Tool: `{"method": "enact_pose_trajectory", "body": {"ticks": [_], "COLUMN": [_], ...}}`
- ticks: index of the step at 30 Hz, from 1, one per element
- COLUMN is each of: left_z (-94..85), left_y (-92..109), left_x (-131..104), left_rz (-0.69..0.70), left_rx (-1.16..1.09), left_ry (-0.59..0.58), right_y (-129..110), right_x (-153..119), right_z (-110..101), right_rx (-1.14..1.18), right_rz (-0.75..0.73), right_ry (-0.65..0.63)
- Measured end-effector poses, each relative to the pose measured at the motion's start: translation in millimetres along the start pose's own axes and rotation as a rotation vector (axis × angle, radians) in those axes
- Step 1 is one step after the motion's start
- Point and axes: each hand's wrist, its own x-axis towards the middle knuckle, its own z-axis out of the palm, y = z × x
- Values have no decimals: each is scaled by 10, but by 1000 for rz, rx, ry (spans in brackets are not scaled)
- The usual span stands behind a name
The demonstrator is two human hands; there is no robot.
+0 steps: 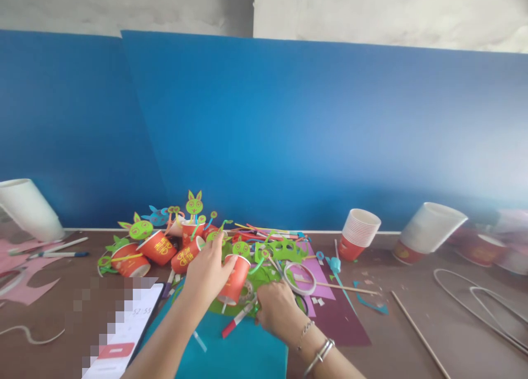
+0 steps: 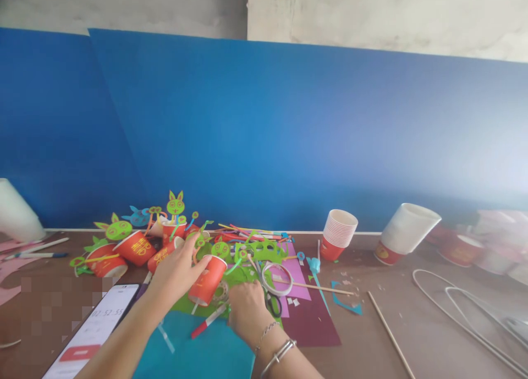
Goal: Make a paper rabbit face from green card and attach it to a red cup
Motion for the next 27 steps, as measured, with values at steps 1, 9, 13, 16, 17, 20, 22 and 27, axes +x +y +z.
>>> {"method": "enact_pose_trajectory", "body": {"ticks": [1, 9, 13, 16, 17, 20, 22, 27], "left_z": [-3, 111, 264, 286, 273, 220, 210, 313], "left_y": [34, 281, 304, 271, 259, 247, 264, 355], "left_x": [-26, -334, -275, -184, -161, -124, -121, -151], "left_rz": [52, 292, 216, 188, 168, 25, -100, -353], "left_rx": [-54, -471, -559, -623, -666, -893, -1126, -1600], "left_ry": [15, -478, -367, -258, -222, -237, -313, -428], "right_y": [31, 351, 408, 486, 524, 650, 710, 724], "right_x": [-3, -156, -161, -99, -75, -13, 10, 25], "right_z": [-10, -286, -335, -311, -297, -250, -218, -190], "right_rx": [5, 357, 444, 298, 199, -4, -29, -55], "right_rz": [-3, -174, -216, -74, 14, 198, 222, 199], "right_ry": [3, 167, 264, 304, 287, 164, 131, 113]}}
